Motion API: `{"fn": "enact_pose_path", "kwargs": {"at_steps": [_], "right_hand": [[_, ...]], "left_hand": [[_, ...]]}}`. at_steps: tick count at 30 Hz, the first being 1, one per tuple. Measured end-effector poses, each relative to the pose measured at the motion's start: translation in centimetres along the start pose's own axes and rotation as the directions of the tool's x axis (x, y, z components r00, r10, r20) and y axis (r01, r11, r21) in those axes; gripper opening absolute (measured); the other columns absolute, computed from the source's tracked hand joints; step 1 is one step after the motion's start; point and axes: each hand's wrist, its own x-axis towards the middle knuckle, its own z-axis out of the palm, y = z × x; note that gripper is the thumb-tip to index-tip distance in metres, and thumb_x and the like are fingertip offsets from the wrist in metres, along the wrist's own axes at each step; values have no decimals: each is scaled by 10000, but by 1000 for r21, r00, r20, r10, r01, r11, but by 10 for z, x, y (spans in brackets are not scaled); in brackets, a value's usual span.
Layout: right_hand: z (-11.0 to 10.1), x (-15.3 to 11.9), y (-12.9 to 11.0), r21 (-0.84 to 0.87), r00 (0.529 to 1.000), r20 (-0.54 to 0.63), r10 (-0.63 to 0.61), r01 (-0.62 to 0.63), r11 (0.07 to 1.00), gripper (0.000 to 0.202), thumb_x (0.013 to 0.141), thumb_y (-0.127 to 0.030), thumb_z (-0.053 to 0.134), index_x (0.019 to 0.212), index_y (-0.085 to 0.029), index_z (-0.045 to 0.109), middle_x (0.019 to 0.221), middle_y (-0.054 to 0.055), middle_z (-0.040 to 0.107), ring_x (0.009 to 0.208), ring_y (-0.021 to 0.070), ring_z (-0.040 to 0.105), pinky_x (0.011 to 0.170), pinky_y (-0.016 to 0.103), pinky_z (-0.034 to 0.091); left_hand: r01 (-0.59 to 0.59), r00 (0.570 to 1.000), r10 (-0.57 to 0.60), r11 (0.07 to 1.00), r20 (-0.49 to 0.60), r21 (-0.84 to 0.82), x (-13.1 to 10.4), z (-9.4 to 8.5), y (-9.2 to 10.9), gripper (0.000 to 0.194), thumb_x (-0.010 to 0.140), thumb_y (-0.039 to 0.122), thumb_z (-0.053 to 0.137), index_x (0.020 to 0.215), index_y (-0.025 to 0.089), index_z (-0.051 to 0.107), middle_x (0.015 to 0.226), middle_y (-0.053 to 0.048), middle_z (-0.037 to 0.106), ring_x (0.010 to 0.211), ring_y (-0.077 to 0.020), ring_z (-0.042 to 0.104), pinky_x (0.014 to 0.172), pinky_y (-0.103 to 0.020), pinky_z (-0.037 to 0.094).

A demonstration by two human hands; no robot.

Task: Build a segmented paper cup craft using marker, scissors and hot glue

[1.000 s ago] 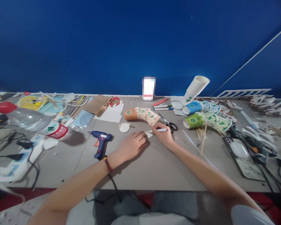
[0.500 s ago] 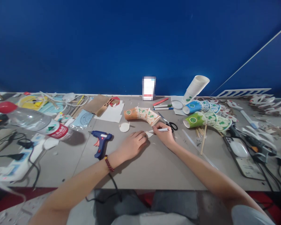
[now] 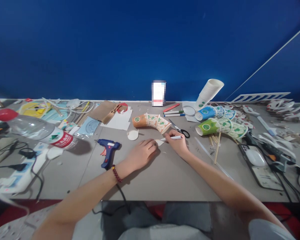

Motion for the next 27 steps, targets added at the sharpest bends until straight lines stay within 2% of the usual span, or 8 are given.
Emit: {"fn": "enact_pose_path", "kwargs": {"at_steps": [16,21,27], "right_hand": [[-5,1,-4,10,995,-67,72,-72,997,283,672,-369,583,494,-229,413,460,-39,461,473,121,384,461,255,311],[-6,1,-8,79,992,-77,102,-96,992,262,646,-343,581,487,-226,410,464,-39,444,476,120,409,450,234,348],[-7,2,-7,70,989,-105,109,-102,992,238,639,-299,556,484,-224,392,450,-48,401,478,121,419,452,223,359]], "left_hand": [[-4,1000,4,1000,8,4,1,-1,1,234,986,217,413,1170,171,551,1207,-102,621,1226,-245,536,985,-419,483],[0,1000,0,1000,7,-1,0,0,0,236,987,227,416,1169,175,557,1206,-105,622,1230,-246,536,986,-426,483],[3,1000,-3,1000,-5,-18,-1,1,-1,253,985,223,411,1182,190,567,1203,-111,622,1239,-243,532,980,-436,493]]}}
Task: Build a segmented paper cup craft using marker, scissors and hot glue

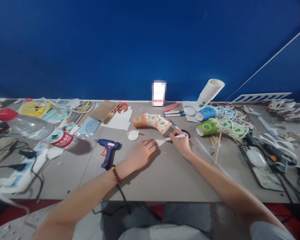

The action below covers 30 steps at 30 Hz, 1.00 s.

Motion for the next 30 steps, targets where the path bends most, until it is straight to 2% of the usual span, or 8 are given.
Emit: {"fn": "enact_pose_path", "kwargs": {"at_steps": [8,15,21,26,30], "right_hand": [[-2,1,0,31,1000,-9,6,-5,999,251,629,-269,554,474,-227,362,451,-61,351,476,109,383,459,223,347],[0,3,9,119,999,5,50,-51,992,253,682,-346,549,520,-240,386,430,-64,381,452,134,462,471,253,425],[1,0,7,110,995,100,24,-35,993,292,680,-380,589,505,-232,409,427,-53,422,420,119,425,430,246,378],[1,-3,4,52,974,215,-72,62,997,316,693,-384,609,495,-223,423,460,-47,412,450,111,408,445,242,395],[2,-4,5,65,970,238,-57,43,997,322,698,-383,610,497,-224,415,472,-48,407,447,109,392,437,251,409]], "left_hand": [[-8,1000,8,1000,-3,2,0,0,0,253,985,216,406,1182,182,561,1212,-112,622,1234,-243,535,987,-434,488],[0,1000,0,1000,7,-7,1,-1,1,254,981,218,418,1191,187,557,1191,-110,629,1237,-241,533,986,-430,486],[2,1000,-2,1000,-1,3,1,-1,1,251,983,224,415,1178,187,569,1193,-108,630,1229,-247,538,977,-431,487],[0,1000,0,1000,-2,16,2,-1,2,256,993,248,401,1167,173,574,1186,-107,636,1211,-247,548,976,-427,486],[-1,1000,1,1000,1,11,3,-2,3,245,990,232,409,1165,176,571,1184,-105,636,1217,-248,545,974,-428,484]]}}
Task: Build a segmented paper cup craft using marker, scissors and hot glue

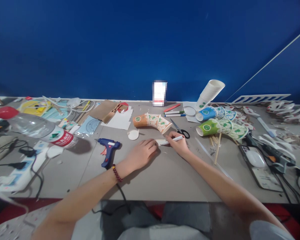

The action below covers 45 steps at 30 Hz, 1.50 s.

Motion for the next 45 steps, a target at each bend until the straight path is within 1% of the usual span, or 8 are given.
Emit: {"fn": "enact_pose_path", "kwargs": {"at_steps": [6,14,21,29,35,38,45], "right_hand": [[1,1,3,-1,1000,6,-2,2,1000,305,697,-342,604,498,-219,408,499,-43,410,473,109,399,454,250,448],[1,1,3,-49,999,-19,-30,29,998,277,674,-331,583,491,-215,410,496,-41,401,493,110,407,451,232,419],[0,0,-2,-77,997,-65,-34,29,997,283,672,-342,556,480,-218,389,487,-40,404,485,112,427,457,232,392],[0,1,1,-80,993,-121,-8,-2,997,265,665,-317,550,485,-222,382,454,-54,394,459,110,437,457,227,379],[0,1,2,-72,988,-156,-9,-2,997,262,667,-301,546,481,-223,378,446,-56,409,454,110,433,461,230,375],[0,2,3,-74,984,-177,-9,-4,997,256,663,-293,538,479,-225,373,443,-57,399,456,111,420,461,233,364],[-2,4,0,-90,975,-224,-13,-7,996,242,626,-285,522,460,-228,356,426,-61,369,451,110,397,459,235,336]], "left_hand": [[-8,1000,8,1000,4,10,0,1,-1,234,984,226,428,1163,158,563,1184,-101,636,1218,-250,538,987,-414,478],[-1,1000,1,1000,-12,7,-1,2,-1,247,993,248,411,1173,178,565,1183,-98,637,1215,-247,546,982,-426,484],[-8,1000,8,1000,-12,9,-1,0,0,237,994,242,407,1156,175,567,1181,-95,637,1208,-250,554,979,-421,485],[-17,1000,17,1000,4,9,-1,-1,0,235,982,210,423,1167,162,560,1196,-110,631,1216,-245,543,984,-418,483],[-20,1000,20,1000,-14,13,-1,1,-1,242,986,225,417,1174,165,558,1196,-109,629,1220,-245,539,984,-426,484],[-25,1000,26,999,-16,35,-2,1,-2,235,990,231,410,1152,150,561,1191,-109,631,1205,-247,547,980,-417,487],[-22,1000,22,999,-8,30,-1,0,-1,231,992,236,406,1154,168,556,1196,-103,626,1218,-242,543,985,-419,485]]}}
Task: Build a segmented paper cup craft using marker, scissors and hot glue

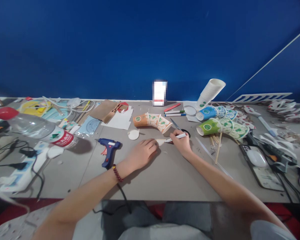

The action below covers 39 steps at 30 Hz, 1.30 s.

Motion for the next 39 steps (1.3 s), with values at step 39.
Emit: {"fn": "enact_pose_path", "kwargs": {"at_steps": [39], "right_hand": [[-4,3,-5,66,994,0,107,-107,992,229,632,-315,536,475,-242,385,406,-61,392,433,131,458,439,247,389]], "left_hand": [[5,1000,-5,1000,-1,-25,0,0,1,234,982,207,412,1151,168,569,1198,-112,628,1229,-246,538,986,-432,491]]}}
